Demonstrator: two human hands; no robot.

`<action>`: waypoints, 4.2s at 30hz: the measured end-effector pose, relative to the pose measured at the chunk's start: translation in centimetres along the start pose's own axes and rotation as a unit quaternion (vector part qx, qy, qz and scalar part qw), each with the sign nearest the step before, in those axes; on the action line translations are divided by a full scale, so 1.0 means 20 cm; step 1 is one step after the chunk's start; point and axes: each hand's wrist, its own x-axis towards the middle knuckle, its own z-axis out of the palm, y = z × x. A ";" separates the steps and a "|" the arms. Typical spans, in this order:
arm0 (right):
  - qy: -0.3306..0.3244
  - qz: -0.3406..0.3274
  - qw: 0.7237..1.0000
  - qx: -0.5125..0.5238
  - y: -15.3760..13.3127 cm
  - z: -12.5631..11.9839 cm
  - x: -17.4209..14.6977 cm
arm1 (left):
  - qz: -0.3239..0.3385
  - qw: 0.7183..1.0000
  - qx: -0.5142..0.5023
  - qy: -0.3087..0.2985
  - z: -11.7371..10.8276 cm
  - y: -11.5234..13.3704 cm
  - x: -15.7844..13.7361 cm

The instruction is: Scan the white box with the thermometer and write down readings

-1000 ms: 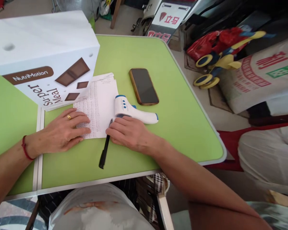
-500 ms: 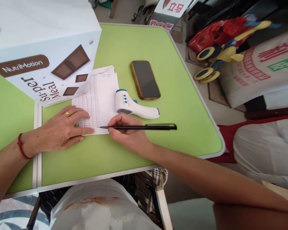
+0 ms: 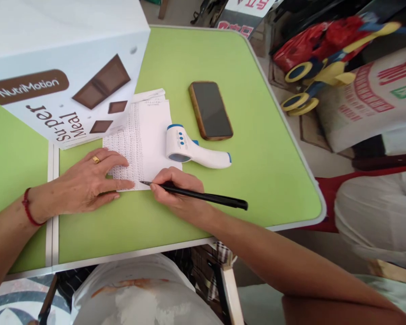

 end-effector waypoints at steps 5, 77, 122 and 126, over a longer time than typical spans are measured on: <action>-0.014 -0.001 1.000 -0.025 -0.01 -0.01 0.00 | -0.001 1.000 -0.002 0.001 0.00 0.00 0.00; 0.008 0.049 0.999 -0.005 -0.02 -0.01 0.01 | 0.006 1.000 -0.004 0.003 -0.01 -0.01 0.00; -0.128 -0.306 0.792 -0.513 -0.09 -0.10 0.26 | -0.009 0.848 0.279 0.450 -0.20 -0.03 -0.08; -0.133 -0.313 0.802 -0.491 -0.04 -0.06 0.23 | -0.058 0.769 0.174 0.612 -0.22 -0.16 -0.10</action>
